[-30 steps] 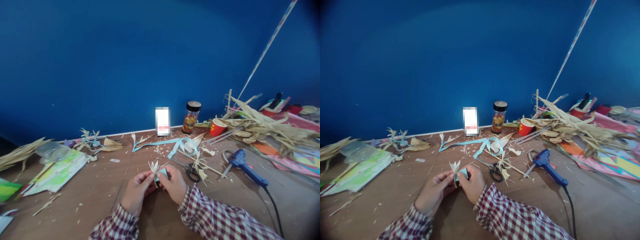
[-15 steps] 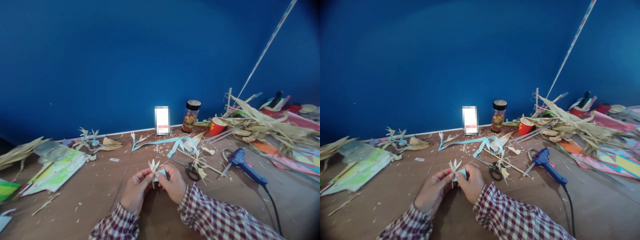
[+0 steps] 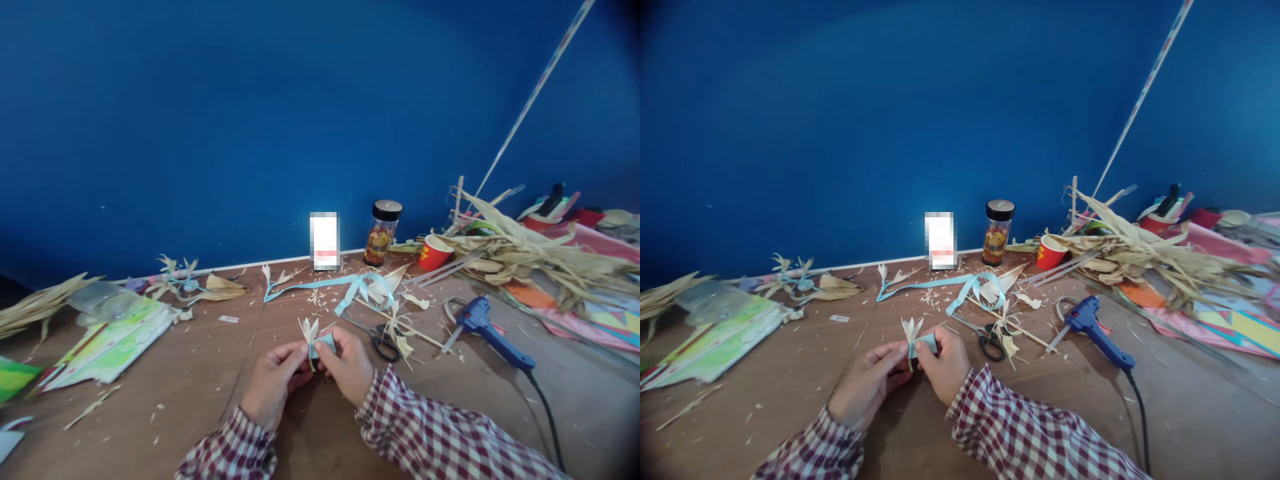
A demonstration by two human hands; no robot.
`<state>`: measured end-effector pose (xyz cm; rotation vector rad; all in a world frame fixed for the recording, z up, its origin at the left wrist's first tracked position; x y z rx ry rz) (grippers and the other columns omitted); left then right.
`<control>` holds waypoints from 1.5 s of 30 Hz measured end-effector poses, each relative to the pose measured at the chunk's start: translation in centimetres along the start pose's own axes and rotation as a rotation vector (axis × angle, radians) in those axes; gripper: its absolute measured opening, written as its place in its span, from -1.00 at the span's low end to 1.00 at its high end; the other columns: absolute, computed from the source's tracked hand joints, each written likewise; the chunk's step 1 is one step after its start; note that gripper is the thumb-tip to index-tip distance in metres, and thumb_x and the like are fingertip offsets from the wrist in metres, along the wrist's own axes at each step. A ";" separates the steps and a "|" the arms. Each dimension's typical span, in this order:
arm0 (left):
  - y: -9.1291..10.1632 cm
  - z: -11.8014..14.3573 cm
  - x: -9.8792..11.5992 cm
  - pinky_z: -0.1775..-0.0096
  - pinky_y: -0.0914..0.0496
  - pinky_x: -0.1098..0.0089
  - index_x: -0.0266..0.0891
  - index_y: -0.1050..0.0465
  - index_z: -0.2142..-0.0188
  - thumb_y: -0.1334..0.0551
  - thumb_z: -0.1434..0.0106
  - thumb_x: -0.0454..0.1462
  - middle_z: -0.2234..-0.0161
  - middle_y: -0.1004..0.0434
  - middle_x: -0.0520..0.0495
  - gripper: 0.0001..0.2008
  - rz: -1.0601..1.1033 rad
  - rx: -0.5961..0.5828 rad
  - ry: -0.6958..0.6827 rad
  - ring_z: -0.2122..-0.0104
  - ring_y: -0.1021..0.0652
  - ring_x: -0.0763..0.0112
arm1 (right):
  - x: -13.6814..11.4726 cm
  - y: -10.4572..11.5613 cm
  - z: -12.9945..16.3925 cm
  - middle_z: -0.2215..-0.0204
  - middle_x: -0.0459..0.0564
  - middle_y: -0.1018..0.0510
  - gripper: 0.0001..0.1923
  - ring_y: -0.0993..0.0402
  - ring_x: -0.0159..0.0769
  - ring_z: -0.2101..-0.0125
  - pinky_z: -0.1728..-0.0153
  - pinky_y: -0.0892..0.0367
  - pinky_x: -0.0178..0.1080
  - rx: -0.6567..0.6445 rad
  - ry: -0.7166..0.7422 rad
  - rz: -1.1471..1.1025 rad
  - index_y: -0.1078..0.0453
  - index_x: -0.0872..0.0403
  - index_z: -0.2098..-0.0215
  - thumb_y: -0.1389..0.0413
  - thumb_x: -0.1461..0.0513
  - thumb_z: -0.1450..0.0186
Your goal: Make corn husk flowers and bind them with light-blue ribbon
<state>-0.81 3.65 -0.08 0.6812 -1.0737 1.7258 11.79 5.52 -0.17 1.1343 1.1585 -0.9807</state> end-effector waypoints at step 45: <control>0.2 -0.5 -1.0 0.47 -0.34 0.49 -0.37 -0.52 0.43 -0.35 0.13 -0.18 0.64 -0.39 0.03 -0.71 -0.107 0.077 -0.091 0.60 -0.37 0.57 | -2.4 0.3 0.6 0.51 -0.12 -0.41 -0.90 -0.31 -0.39 0.46 0.41 -0.17 -0.37 0.085 0.354 0.354 -0.29 0.08 0.46 0.01 0.33 -0.20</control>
Point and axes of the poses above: each hand's wrist, its own z-axis away from the middle knuckle, its own y-axis out of the back of the hand, x = y × z, the point moved 4 cm from there along -z, towards the middle knuckle
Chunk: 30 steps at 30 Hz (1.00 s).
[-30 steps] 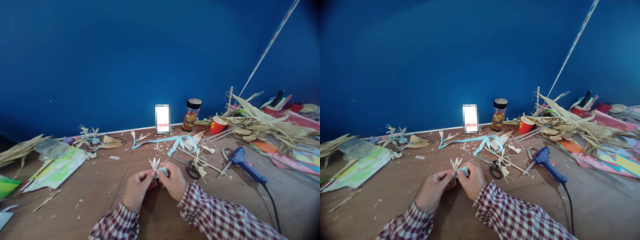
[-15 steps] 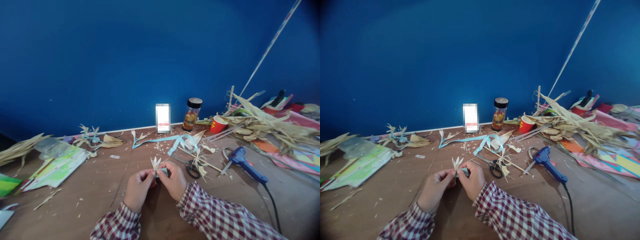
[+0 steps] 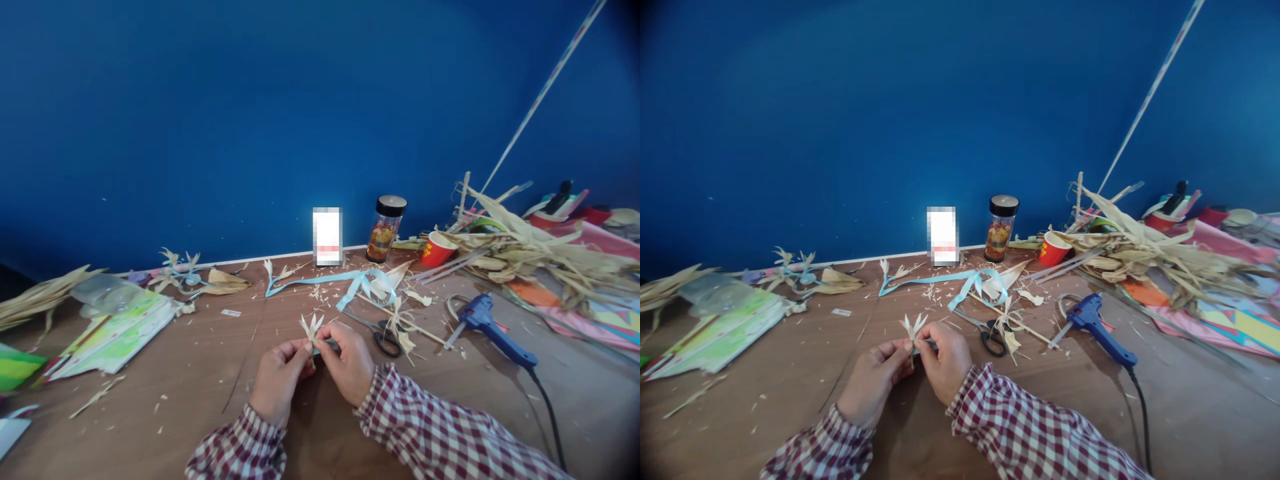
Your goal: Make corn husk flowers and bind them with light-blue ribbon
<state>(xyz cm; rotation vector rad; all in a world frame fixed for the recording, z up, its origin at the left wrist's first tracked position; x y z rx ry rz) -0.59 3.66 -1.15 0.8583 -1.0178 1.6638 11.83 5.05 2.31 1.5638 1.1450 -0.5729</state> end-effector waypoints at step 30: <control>0.4 -0.1 0.1 0.39 -0.41 0.42 -0.35 -0.53 0.36 -0.33 0.11 -0.15 0.49 -0.54 -0.07 -0.66 -0.102 0.014 -0.047 0.52 -0.48 0.46 | 0.8 0.1 0.0 0.54 -0.09 -0.46 -0.89 -0.34 -0.37 0.48 0.48 -0.20 -0.37 -0.004 -0.143 -0.003 -0.38 0.08 0.47 -0.02 0.27 -0.15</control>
Point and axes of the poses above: each hand's wrist, its own z-axis away from the middle knuckle, its own y-axis out of the back of the hand, x = y × z, the point moved 4 cm from there along -z, towards the middle knuckle
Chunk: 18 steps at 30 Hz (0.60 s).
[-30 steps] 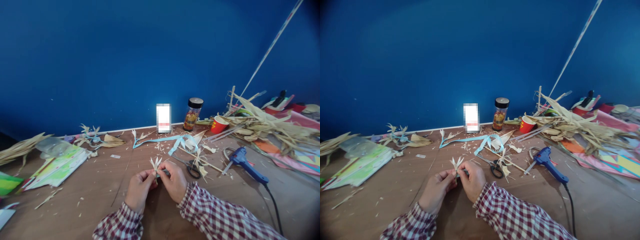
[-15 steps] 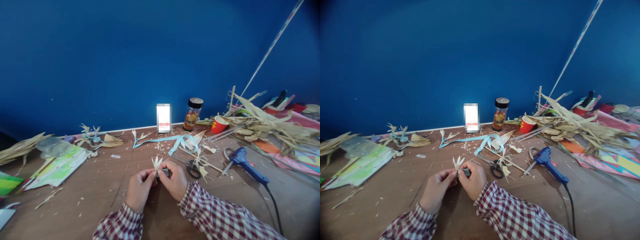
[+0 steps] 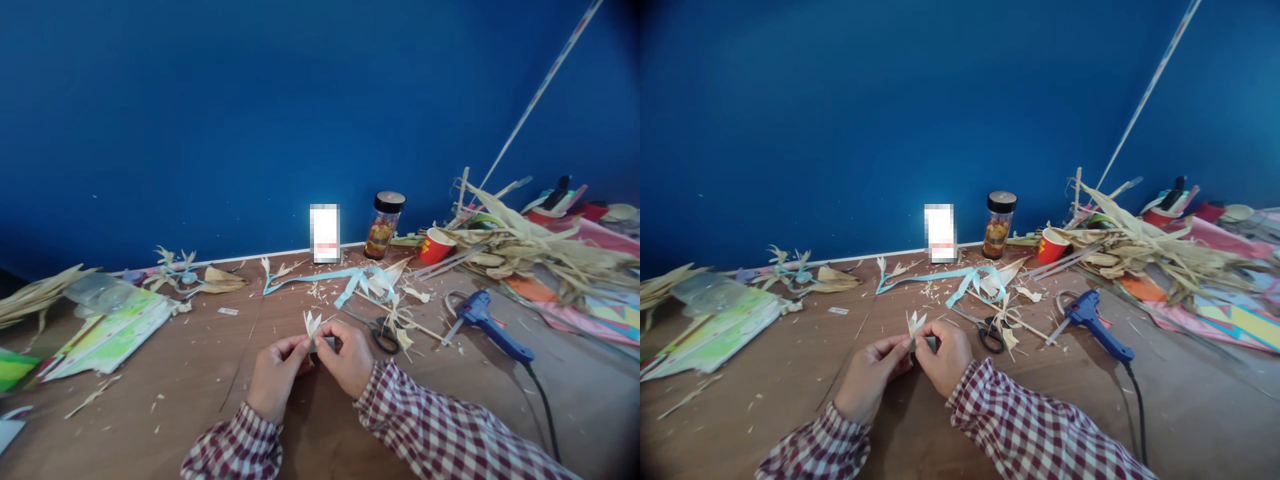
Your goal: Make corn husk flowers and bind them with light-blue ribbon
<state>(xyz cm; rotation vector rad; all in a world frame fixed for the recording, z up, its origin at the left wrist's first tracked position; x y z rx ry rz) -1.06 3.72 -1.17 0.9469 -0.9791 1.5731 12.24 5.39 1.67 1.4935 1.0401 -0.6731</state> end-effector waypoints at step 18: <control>-0.2 0.6 0.1 0.40 -0.39 0.43 -0.28 -0.54 0.34 -0.27 0.03 -0.13 0.45 -0.59 -0.09 -0.70 -0.196 0.117 -0.238 0.44 -0.52 0.33 | 0.2 -0.1 -0.1 0.58 -0.12 -0.44 -0.90 -0.31 -0.40 0.53 0.50 -0.19 -0.38 0.014 -0.089 -0.066 -0.36 0.09 0.50 -0.03 0.27 -0.12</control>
Point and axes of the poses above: each hand's wrist, its own z-axis away from the middle knuckle, its own y-axis out of the back of the hand, x = y × z, the point moved 4 cm from there along -z, towards the middle knuckle
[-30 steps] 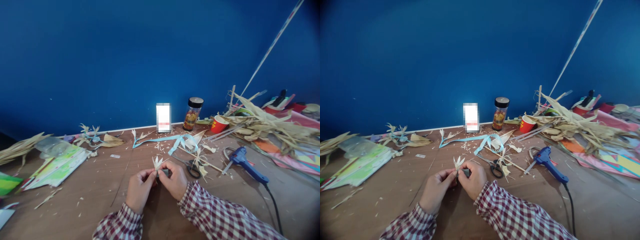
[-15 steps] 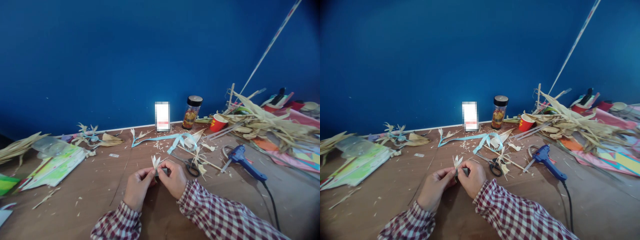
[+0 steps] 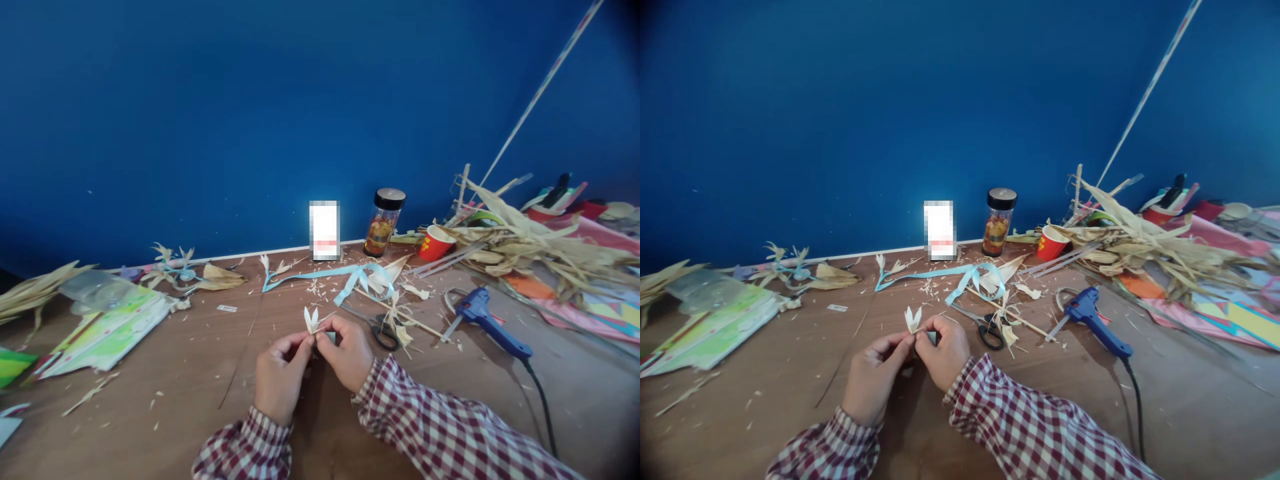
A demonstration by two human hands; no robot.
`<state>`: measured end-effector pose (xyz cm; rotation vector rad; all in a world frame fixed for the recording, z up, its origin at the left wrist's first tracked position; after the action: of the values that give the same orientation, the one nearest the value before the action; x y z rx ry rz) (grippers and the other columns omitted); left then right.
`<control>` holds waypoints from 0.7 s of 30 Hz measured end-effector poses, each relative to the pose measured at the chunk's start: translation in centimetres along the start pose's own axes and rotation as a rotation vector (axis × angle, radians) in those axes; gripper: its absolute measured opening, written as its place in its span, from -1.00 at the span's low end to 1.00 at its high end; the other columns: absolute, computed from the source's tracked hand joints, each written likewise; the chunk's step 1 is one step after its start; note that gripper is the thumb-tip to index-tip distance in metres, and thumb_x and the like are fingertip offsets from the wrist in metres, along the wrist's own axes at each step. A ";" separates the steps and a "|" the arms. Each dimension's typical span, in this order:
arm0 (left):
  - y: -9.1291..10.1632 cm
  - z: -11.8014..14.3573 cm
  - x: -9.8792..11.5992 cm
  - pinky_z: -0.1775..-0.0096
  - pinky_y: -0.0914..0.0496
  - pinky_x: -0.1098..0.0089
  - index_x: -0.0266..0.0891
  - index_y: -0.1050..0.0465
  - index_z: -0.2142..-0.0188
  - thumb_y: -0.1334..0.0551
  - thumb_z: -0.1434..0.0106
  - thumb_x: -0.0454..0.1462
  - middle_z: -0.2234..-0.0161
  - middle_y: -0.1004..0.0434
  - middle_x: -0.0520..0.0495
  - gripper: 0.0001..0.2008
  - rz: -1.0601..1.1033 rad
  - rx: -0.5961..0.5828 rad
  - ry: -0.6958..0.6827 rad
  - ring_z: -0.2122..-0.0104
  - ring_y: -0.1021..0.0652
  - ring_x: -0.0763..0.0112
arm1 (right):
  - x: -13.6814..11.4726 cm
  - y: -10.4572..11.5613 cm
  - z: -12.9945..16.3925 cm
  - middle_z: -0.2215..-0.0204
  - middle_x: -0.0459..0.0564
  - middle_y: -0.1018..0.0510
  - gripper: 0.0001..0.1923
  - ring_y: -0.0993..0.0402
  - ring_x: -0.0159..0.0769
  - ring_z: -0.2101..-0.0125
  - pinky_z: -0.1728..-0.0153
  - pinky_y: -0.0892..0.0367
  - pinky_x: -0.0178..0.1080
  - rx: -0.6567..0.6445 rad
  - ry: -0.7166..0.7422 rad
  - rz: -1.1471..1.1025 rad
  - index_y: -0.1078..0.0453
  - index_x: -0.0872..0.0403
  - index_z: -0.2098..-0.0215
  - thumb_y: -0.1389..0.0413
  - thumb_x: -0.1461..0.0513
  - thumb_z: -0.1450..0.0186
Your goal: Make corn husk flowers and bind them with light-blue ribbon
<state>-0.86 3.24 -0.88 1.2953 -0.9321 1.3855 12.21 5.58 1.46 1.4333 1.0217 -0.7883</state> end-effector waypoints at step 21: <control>-0.4 0.7 1.9 0.31 -0.37 0.42 -0.23 -0.53 0.35 -0.23 -0.04 -0.17 0.38 -0.57 -0.08 -0.78 -0.188 0.055 -0.241 0.37 -0.52 0.32 | 2.1 -0.9 -0.3 0.70 -0.17 -0.33 -0.87 -0.14 -0.52 0.67 0.66 -0.07 -0.44 -0.024 -0.222 -0.431 -0.37 0.15 0.51 -0.07 0.23 -0.10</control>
<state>-0.25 2.96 1.08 1.5747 -0.9100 1.1334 12.16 6.19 -0.74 1.0856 1.1766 -1.2127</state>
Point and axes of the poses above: each hand's wrist, its own z-axis away from the middle knuckle, its own y-axis out of the back of the hand, x = y × z, the point moved 4 cm from there along -z, towards the middle knuckle
